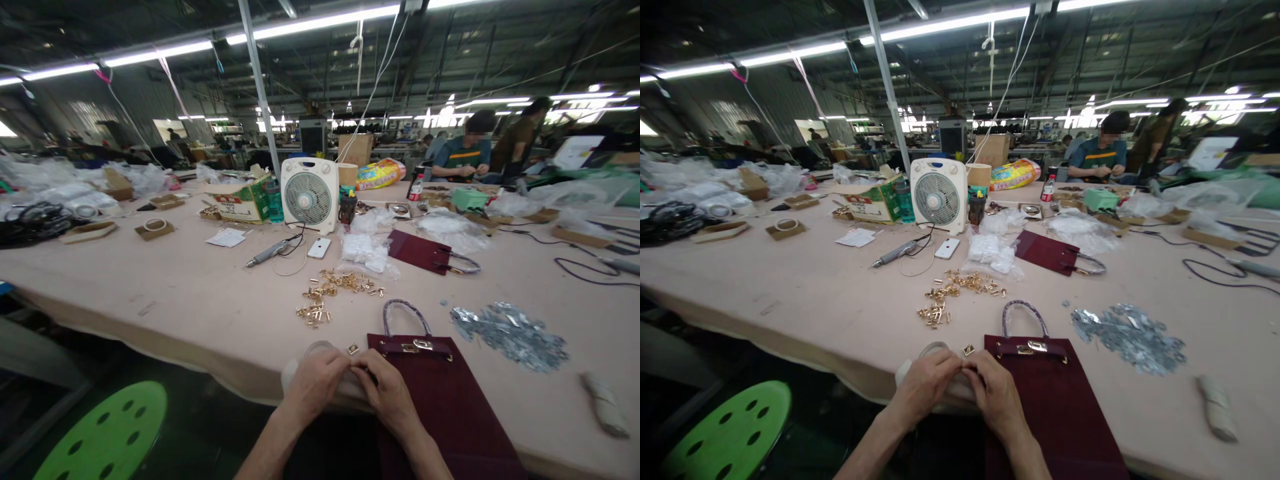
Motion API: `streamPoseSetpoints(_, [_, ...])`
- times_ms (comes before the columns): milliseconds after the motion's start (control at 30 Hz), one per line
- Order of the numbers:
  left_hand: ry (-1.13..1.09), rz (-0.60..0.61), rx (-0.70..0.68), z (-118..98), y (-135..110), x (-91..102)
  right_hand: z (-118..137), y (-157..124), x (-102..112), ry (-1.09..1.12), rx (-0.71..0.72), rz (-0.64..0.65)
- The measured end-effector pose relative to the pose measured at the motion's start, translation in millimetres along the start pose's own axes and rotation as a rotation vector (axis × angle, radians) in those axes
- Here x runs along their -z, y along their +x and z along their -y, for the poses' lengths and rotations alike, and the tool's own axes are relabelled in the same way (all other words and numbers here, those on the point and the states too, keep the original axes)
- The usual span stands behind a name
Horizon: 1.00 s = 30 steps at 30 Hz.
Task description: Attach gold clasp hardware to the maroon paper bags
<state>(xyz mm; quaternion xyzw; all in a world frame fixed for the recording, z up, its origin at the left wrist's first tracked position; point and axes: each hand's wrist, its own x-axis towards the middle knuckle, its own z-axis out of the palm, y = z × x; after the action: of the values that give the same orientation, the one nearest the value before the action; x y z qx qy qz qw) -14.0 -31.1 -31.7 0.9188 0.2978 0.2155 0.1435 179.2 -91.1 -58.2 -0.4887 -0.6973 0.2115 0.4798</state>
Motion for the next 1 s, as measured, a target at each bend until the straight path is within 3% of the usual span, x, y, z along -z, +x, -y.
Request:
streamPoseSetpoints(133, [-0.067,0.029,0.012,1.1,0.8,7.6,0.7,-0.7,1.2,0.023,0.002,0.034])
streamPoseSetpoints(300, [-0.278,0.045,0.082,-2.6,4.4,16.4,2.2,-4.7,-1.2,-0.01,0.08,-0.012])
streamPoseSetpoints(400, [-0.321,0.023,0.106,-5.9,6.0,16.2,4.3,-5.5,-2.8,0.005,0.098,-0.015])
streamPoseSetpoints(500, [-0.267,-0.06,0.118,-2.6,6.5,16.0,3.1,-4.7,0.5,0.083,0.027,-0.056])
streamPoseSetpoints(633, [-0.027,-0.208,0.061,27.5,3.6,26.9,-10.1,-3.6,11.1,0.221,-0.242,-0.306])
streamPoseSetpoints(733, [0.149,-0.225,-0.05,64.5,-3.7,40.7,-23.7,-2.8,16.2,0.376,-0.407,-0.435])
streamPoseSetpoints(867, [0.286,-0.167,-0.126,107.8,-19.1,48.7,-31.9,-1.2,16.0,0.496,-0.468,-0.439])
streamPoseSetpoints(1000, [0.383,-0.112,-0.097,127.5,-32.4,42.9,-30.4,-0.6,15.4,0.508,-0.469,-0.431])
